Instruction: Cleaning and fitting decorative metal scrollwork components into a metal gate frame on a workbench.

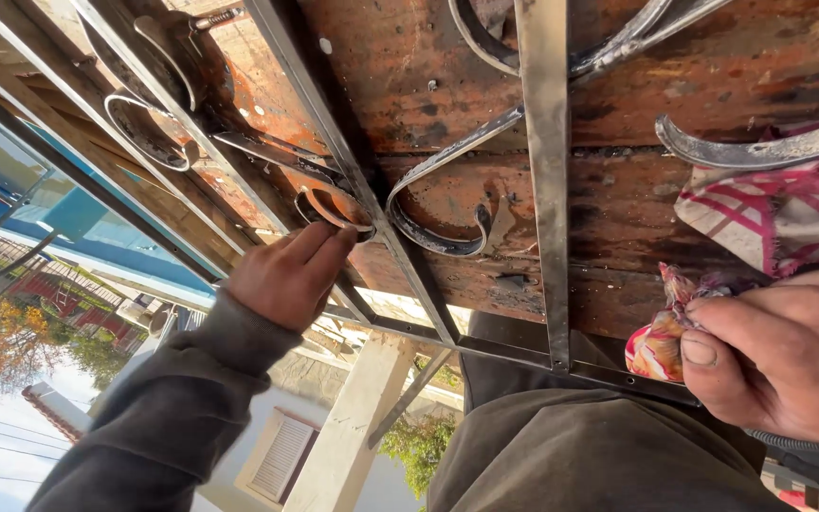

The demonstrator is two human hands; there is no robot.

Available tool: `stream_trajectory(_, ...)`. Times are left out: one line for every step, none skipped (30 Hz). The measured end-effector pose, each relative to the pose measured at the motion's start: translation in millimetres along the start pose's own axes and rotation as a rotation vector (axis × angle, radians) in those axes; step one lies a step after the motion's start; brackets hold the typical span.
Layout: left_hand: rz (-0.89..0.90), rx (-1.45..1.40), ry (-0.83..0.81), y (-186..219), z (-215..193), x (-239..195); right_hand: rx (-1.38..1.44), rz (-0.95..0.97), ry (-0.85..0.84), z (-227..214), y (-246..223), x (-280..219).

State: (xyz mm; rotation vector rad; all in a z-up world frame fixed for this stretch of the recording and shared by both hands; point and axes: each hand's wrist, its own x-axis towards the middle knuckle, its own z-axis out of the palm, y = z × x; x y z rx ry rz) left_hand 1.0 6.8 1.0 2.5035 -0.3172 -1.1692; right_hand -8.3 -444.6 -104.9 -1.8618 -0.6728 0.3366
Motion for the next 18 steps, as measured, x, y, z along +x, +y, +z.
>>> stream_trajectory(0.147, 0.191, -0.073, -8, -9, -1, 0.002, 0.011, -0.013, -1, -3, -4)
stream_trajectory(0.144, 0.178, -0.087, -10, -16, 4, 0.011, 0.025, -0.023, -1, -6, -7)
stream_trajectory(0.300, 0.479, -0.106, -10, -22, 7, 0.069, 0.016, -0.060, -1, 0, -6)
stream_trajectory(0.454, 0.781, -0.129, -10, -30, 9, 0.127, 0.008, -0.098, -2, 6, -3)
stream_trajectory(0.449, 0.783, -0.130, -5, -19, 4, 0.129, 0.004, -0.099, 0, 3, -2)
stream_trajectory(0.354, 0.759, -0.132, 0, -9, 0, 0.115, 0.029, -0.059, 0, 2, -1)
stream_trajectory(0.273, 0.736, -0.141, 4, -1, -1, 0.099, 0.068, -0.011, 1, -2, -1)
stream_trajectory(0.281, 0.738, -0.148, 13, 11, -3, 0.100, 0.076, -0.004, 0, -3, -1)
stream_trajectory(0.048, 0.364, -0.084, 20, 21, -2, 0.060, 0.038, 0.005, -1, -2, 1)
stream_trajectory(-0.181, -0.013, -0.019, 27, 32, -3, 0.020, 0.001, 0.014, -1, -2, 3)
stream_trajectory(-0.181, -0.009, -0.009, 26, 28, -2, 0.017, -0.010, 0.018, -3, -2, 7)
stream_trajectory(-0.182, -0.107, 0.043, 25, 25, -1, -0.017, -0.014, 0.008, -3, -2, 12)
stream_trajectory(-0.180, -0.215, 0.075, 24, 21, -1, -0.047, 0.002, -0.007, -4, -6, 13)
stream_trajectory(-0.178, -0.220, 0.065, 12, 10, -1, -0.046, 0.012, -0.010, -3, -4, 14)
stream_trajectory(0.030, 0.090, -0.022, 1, -1, 0, -0.052, 0.002, 0.006, -3, -6, 13)
stream_trajectory(0.246, 0.397, -0.103, -10, -13, 1, -0.058, -0.007, 0.022, -4, -8, 13)
stream_trajectory(0.238, 0.404, -0.092, -11, -16, 3, -0.060, -0.022, 0.024, -5, -4, 14)
stream_trajectory(0.350, 0.637, -0.093, -11, -20, 4, -0.072, -0.073, -0.001, -6, -2, 15)
